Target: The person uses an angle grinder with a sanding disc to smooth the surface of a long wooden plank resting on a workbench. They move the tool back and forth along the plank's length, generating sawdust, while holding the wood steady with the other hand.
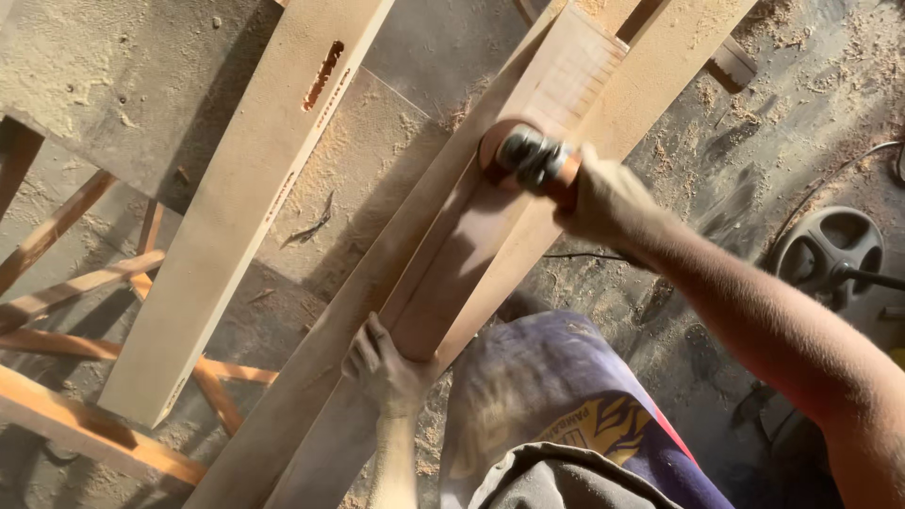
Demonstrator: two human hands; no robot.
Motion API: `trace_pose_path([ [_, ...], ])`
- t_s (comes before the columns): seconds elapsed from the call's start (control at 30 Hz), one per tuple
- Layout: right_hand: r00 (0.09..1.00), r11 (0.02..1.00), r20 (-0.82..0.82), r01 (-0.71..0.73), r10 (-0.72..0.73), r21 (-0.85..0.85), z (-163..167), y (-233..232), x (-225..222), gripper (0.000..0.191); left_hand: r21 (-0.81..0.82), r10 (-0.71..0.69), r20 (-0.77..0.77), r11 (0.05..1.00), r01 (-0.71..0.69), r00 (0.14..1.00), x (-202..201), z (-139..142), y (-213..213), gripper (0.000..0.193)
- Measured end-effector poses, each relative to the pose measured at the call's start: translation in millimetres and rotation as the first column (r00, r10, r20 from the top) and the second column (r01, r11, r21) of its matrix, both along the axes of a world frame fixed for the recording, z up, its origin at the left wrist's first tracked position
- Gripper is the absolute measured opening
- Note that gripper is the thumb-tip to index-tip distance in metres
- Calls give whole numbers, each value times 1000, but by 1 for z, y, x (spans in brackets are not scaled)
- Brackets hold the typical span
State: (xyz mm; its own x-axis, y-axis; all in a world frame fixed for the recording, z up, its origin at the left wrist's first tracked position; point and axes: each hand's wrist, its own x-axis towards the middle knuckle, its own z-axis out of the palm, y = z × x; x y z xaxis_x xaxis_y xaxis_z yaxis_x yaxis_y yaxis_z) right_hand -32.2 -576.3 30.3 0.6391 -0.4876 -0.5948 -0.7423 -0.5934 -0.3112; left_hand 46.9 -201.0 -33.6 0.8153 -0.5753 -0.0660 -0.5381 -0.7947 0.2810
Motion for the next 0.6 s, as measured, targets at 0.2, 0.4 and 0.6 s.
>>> trace_pose_path([
  [0.2, 918, 924, -105, 381, -381, -22, -8, -81, 25, 69, 37, -10, -16, 999, 11, 1000, 0, -6, 4, 107],
  [0.4, 901, 896, 70, 434, -429, -94, -23, -123, 39, 86, 99, -26, -28, 995, 29, 999, 3, -10, 7, 112],
  [0.6, 848, 848, 191, 519, -494, -111, -24, -126, 37, 81, 82, -21, -30, 996, 23, 999, 1, -6, 5, 113],
])
